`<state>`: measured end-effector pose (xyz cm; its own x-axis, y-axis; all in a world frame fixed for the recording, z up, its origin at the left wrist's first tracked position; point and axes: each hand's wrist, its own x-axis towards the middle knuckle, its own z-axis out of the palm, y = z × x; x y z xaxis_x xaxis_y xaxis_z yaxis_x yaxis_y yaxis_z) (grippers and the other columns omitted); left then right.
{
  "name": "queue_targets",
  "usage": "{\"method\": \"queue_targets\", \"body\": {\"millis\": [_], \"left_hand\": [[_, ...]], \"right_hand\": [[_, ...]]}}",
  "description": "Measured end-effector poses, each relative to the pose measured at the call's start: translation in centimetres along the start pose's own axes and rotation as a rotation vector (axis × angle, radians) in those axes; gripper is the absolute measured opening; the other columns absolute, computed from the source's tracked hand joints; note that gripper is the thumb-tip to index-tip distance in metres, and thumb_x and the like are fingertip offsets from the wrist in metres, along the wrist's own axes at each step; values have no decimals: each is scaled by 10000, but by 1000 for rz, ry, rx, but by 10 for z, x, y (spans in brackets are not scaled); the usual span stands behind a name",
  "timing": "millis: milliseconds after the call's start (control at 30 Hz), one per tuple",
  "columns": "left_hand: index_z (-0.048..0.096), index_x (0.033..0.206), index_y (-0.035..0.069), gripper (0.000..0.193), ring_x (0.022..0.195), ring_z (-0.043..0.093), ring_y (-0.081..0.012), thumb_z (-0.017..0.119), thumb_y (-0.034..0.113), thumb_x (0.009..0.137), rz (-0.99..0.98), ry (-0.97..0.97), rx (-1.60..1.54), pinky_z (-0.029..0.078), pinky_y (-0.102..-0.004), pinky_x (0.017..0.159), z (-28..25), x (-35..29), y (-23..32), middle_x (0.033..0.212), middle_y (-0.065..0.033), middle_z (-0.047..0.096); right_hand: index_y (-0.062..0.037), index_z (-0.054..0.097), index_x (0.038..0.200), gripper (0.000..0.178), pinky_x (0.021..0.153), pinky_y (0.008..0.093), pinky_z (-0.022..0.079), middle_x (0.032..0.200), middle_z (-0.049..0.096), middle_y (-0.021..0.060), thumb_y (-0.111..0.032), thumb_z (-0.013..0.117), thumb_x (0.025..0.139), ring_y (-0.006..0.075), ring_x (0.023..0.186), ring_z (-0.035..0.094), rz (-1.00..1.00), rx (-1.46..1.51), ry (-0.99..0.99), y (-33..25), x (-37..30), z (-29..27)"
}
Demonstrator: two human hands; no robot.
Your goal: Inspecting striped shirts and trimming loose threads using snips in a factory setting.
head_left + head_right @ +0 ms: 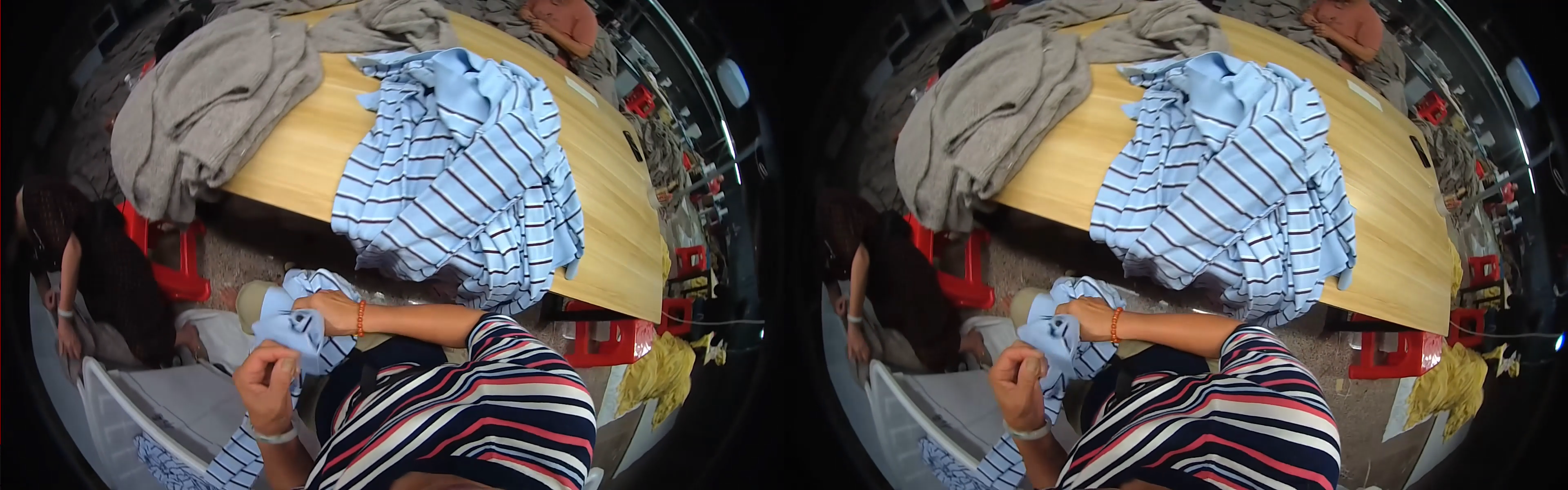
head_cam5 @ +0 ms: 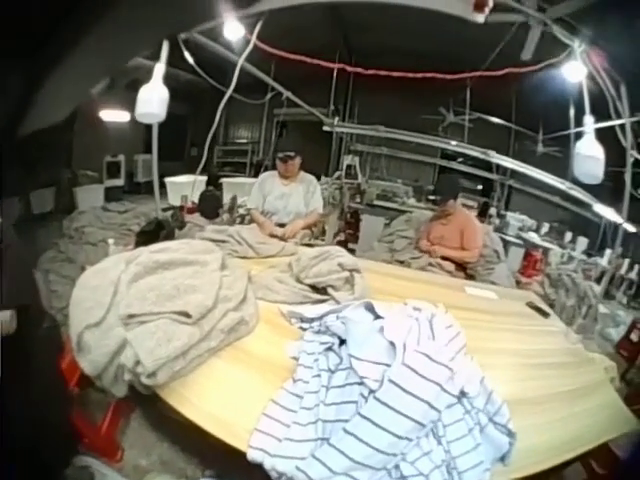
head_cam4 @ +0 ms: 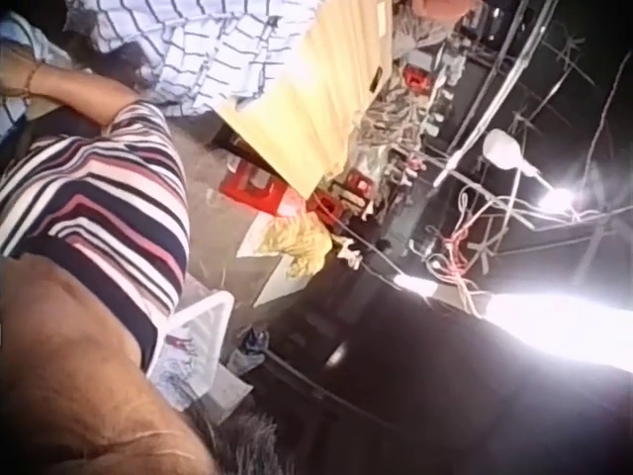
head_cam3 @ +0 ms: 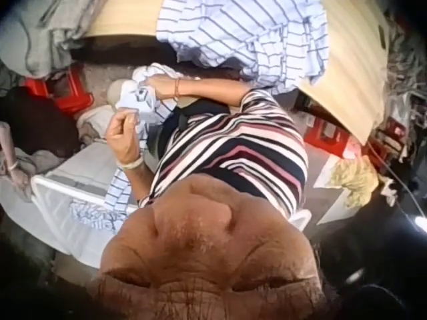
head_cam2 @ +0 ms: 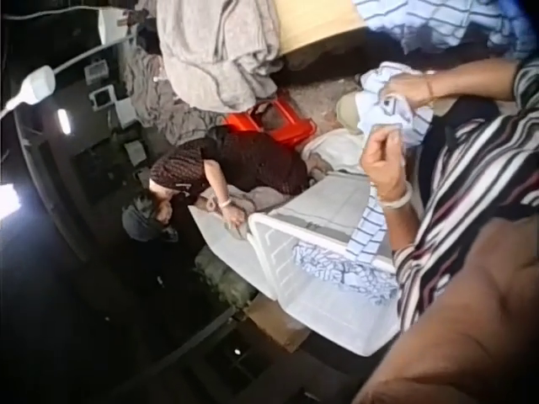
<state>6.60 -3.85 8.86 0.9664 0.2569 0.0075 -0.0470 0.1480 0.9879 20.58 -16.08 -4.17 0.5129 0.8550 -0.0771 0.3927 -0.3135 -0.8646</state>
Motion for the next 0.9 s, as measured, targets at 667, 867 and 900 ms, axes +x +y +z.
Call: {"method": "queue_targets", "body": {"millis": [667, 867, 900], "left_hand": [[658, 1028, -32, 142, 743, 532, -73, 588, 56, 942, 71, 222, 87, 423, -220, 671, -28, 19, 45, 843, -23, 625], [684, 1007, -15, 148, 796, 582, -52, 630, 100, 931, 104, 121, 392, 474, -226, 705, -78, 10, 76, 886, -10, 672], [677, 1024, -18, 147, 822, 581, -58, 628, 88, 934, 106, 127, 404, 472, -231, 727, -95, 0, 81, 911, -12, 669]], "right_hand": [[-84, 626, 1258, 454, 956, 401, 466, 1256, 636, 176, -327, 575, 877, 332, 1167, 601, -37, -1393, 1431, -82, -177, -626], [-14, 546, 1335, 449, 883, 346, 457, 1163, 635, 187, -268, 502, 968, 259, 993, 611, 51, -971, 884, -13, -119, -516], [-1, 567, 1306, 442, 809, 335, 481, 1073, 669, 171, -312, 486, 1003, 220, 879, 633, 89, -725, 853, -10, -106, -470]]}}
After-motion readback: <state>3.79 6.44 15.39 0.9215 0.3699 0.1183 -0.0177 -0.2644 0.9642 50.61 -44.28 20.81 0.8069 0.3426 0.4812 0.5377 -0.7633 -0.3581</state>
